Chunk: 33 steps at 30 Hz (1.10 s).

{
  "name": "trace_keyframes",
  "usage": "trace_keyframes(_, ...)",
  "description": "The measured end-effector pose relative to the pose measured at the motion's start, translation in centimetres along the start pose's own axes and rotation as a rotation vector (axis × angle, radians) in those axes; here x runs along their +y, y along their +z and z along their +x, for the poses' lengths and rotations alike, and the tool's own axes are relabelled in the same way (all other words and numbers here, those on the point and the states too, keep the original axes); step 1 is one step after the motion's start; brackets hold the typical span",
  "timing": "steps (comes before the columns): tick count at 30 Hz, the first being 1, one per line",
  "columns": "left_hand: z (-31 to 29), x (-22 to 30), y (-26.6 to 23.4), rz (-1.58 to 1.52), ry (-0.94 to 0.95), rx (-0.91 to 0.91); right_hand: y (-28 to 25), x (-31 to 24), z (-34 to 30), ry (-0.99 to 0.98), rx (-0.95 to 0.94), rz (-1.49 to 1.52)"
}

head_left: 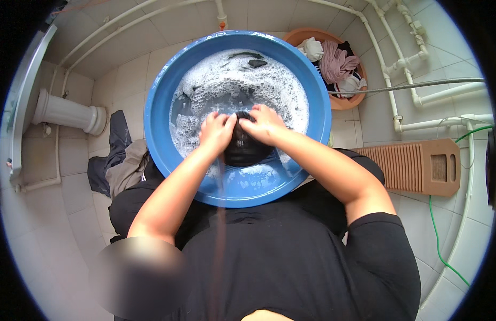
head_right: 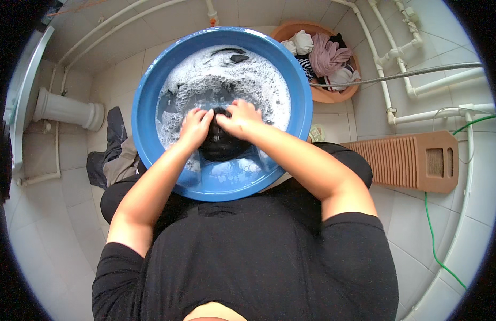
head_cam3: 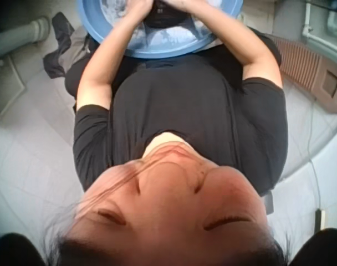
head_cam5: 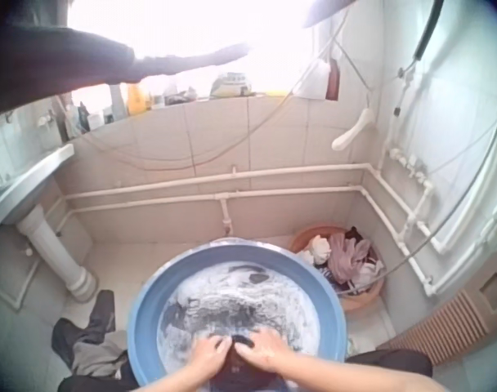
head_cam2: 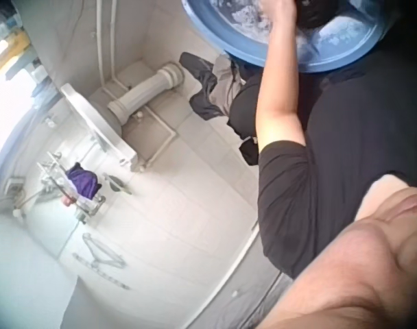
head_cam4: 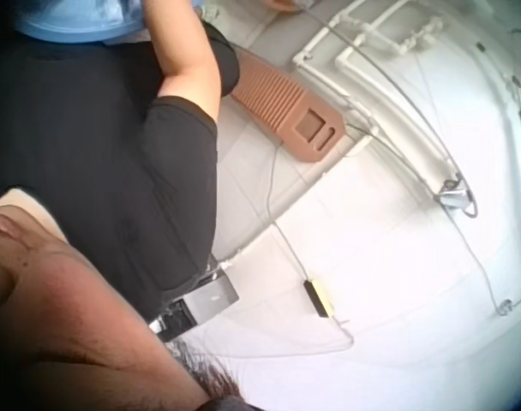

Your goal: The person sits on the floor and hand-washes a dark garment in a blue basin filled with soapy water. They repeatedly scrub the fabric against the textured bottom of the basin, squeeze the item to wring out water, and submerge it to rinse.

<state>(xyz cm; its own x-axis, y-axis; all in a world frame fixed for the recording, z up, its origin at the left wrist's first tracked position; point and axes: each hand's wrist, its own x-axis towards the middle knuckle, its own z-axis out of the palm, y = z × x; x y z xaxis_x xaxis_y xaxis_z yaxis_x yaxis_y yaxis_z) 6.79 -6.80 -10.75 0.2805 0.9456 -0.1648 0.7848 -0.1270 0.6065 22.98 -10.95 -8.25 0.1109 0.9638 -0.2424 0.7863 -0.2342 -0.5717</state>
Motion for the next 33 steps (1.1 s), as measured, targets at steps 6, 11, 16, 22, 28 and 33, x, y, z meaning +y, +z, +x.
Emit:
trace_keyframes(6, -6.2, 1.7, 0.7, -0.264, 0.341, 0.212, 0.9, -0.1, -5.6, -0.403, 0.284, 0.071)
trace_keyframes(11, 0.3, 0.5, 0.7, -0.068, 0.098, 0.052, -1.0, -1.4, 0.9, 0.033, -0.132, 0.088)
trace_keyframes(16, 1.4, -1.3, 0.2, 0.061, 0.073, -0.092, -1.1, -2.5, 0.6, 0.195, -0.123, -0.148)
trace_keyframes(22, -6.4, 1.8, -0.5, -0.296, 0.379, 0.127, -1.0, -1.6, -6.8, -0.406, 0.24, 0.039)
trace_keyframes(28, -0.4, 0.5, 0.0, -0.036, 0.146, 0.031, -0.2, -1.6, 0.6, 0.047, -0.12, 0.065)
trace_keyframes(33, -1.1, 0.3, -1.4, -0.021, 0.027, -0.103, -0.3, -1.6, -0.7, 0.116, -0.226, 0.03)
